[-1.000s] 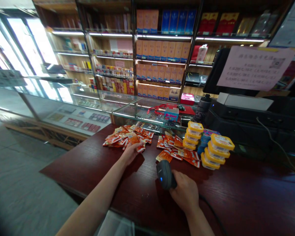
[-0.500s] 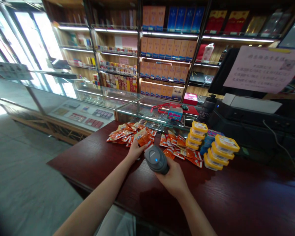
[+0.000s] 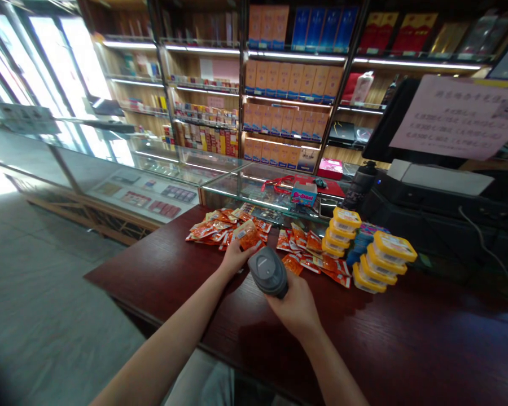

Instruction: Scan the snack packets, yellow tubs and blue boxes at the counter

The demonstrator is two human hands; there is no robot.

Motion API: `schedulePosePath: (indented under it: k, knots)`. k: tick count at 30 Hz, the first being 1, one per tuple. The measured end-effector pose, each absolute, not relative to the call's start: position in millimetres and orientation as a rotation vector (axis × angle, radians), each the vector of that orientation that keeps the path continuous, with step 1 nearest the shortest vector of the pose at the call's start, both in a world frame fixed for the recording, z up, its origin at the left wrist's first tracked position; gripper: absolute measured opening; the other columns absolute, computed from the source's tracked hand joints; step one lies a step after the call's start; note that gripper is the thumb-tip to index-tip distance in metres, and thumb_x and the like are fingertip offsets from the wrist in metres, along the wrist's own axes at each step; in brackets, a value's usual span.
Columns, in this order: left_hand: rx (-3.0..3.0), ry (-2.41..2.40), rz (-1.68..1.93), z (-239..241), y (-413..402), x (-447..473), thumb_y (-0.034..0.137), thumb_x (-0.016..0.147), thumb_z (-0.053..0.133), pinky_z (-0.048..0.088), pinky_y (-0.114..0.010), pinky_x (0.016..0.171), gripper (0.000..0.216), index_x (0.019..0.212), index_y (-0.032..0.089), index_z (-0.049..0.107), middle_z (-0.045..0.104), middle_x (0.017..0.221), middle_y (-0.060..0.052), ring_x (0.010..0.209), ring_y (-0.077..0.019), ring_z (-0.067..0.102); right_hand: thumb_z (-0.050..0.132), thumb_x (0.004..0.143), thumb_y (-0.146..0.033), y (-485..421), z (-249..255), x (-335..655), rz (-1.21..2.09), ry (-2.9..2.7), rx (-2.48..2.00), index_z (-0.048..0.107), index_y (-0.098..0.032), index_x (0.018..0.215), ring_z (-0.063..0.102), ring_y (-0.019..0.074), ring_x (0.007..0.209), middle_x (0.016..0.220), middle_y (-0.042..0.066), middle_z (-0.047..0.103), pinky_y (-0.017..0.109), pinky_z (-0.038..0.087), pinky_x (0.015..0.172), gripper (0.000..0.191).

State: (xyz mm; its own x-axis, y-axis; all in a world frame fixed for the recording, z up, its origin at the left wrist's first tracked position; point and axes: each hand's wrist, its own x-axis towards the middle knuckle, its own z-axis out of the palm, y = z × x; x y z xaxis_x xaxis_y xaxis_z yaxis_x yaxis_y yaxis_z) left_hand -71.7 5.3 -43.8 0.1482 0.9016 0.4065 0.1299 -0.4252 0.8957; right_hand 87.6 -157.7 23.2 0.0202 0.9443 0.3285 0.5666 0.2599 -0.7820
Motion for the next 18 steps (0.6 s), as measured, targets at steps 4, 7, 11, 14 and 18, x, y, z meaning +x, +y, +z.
schedulePosePath:
  k: [4,7,11,14,18]
  knots:
    - [1.642,0.935,1.408,-38,3,-68,0.028,0.072,0.069,0.047,-0.041,0.097,0.038,0.107,0.014,0.065,0.07,0.109,-0.01,0.102,-0.0238,0.065,0.061,0.071,-0.027,-169,17,100,0.279,-1.839,-1.62,0.064,-0.023,0.098,0.067,0.0214,0.078,0.084,0.003,0.072,0.026,0.046,0.065,0.027]
    - [1.635,0.878,1.502,-30,1,-66,0.025,0.07,0.071,0.038,-0.04,0.107,0.045,0.113,0.017,0.062,0.065,0.121,-0.009,0.116,-0.0232,0.057,0.056,0.071,-0.022,-177,5,114,0.001,-1.987,-1.729,0.062,-0.022,0.091,0.066,0.0209,0.077,0.083,0.003,0.071,0.026,0.043,0.065,0.021]
    - [1.571,0.906,1.422,-23,-6,-65,0.026,0.066,0.074,0.043,-0.042,0.1,0.046,0.109,0.015,0.064,0.068,0.112,-0.009,0.108,-0.0252,0.061,0.05,0.068,-0.013,-183,-20,135,-0.337,-2.057,-1.759,0.061,-0.02,0.098,0.064,0.0208,0.08,0.089,0.007,0.07,0.028,0.043,0.069,0.033]
    - [1.566,0.805,1.312,-22,-10,-61,0.031,0.067,0.073,0.046,-0.04,0.095,0.036,0.098,0.014,0.067,0.071,0.101,-0.009,0.099,-0.0248,0.065,0.049,0.069,-0.014,-185,-35,151,-0.448,-2.022,-1.707,0.061,-0.018,0.1,0.064,0.0212,0.08,0.087,0.007,0.07,0.029,0.044,0.07,0.033]
    - [1.397,0.738,1.203,-23,-14,-53,0.031,0.062,0.077,0.053,-0.036,0.08,0.044,0.1,0.014,0.063,0.072,0.088,-0.006,0.081,-0.0205,0.068,0.052,0.076,-0.022,-187,-41,164,-0.509,-1.825,-1.628,0.06,-0.015,0.101,0.066,0.0216,0.079,0.092,0.01,0.071,0.029,0.046,0.071,0.027]
